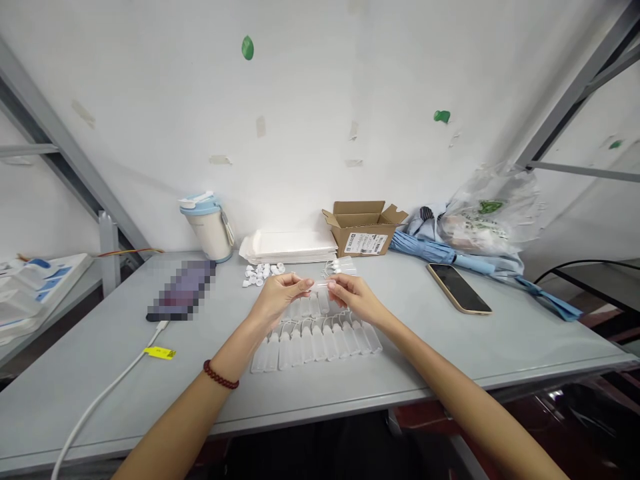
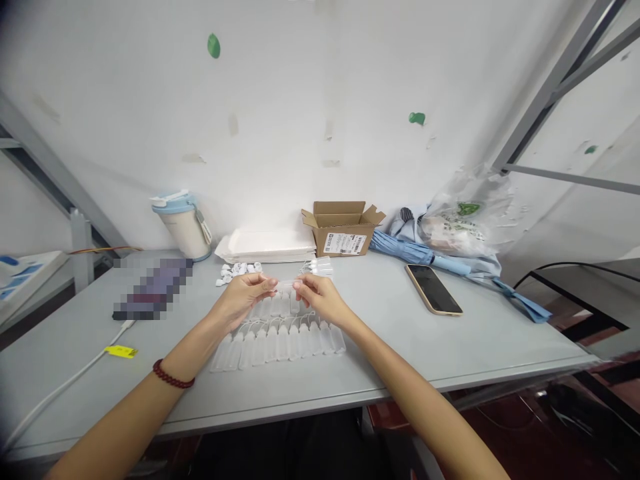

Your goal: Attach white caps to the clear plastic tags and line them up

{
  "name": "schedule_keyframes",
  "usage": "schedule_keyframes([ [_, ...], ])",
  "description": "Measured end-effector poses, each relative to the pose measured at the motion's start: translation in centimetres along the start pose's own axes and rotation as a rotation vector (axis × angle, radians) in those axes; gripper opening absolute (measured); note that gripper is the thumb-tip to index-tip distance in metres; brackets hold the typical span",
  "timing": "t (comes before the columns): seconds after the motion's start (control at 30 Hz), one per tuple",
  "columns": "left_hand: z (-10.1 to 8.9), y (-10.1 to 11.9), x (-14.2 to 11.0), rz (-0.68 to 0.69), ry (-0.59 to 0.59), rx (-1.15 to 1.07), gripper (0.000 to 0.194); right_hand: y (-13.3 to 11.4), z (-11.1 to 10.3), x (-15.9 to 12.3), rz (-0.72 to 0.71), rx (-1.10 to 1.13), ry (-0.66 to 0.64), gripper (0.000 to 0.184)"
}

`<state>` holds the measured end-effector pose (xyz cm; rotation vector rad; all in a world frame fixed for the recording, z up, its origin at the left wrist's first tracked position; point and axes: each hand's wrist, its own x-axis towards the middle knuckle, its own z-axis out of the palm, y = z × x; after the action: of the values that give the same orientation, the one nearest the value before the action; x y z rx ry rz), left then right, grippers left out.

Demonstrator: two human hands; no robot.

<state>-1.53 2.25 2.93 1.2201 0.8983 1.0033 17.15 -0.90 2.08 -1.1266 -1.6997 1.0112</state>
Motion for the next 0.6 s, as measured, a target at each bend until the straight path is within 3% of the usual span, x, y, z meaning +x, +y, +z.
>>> schedule_keyframes([
  [0.2, -0.32, -0.59, 0.42, 0.014, 0.021, -0.029, 0.034, -0.03, 0.0, 0.04, -0.005, -0.024, 0.041, 0.032],
  [0.47, -0.57, -0.41, 0.3, 0.026, -0.145, 0.01, 0.035, 0.26, -0.21, 0.02, -0.019, -0.108, 0.06, 0.032],
  [0.6, -0.5, -0.07, 0.15, -0.002, -0.098, 0.032, 0.033, 0.29, -0.2, 0.04, -0.036, -0.139, 0.07, 0.029],
])
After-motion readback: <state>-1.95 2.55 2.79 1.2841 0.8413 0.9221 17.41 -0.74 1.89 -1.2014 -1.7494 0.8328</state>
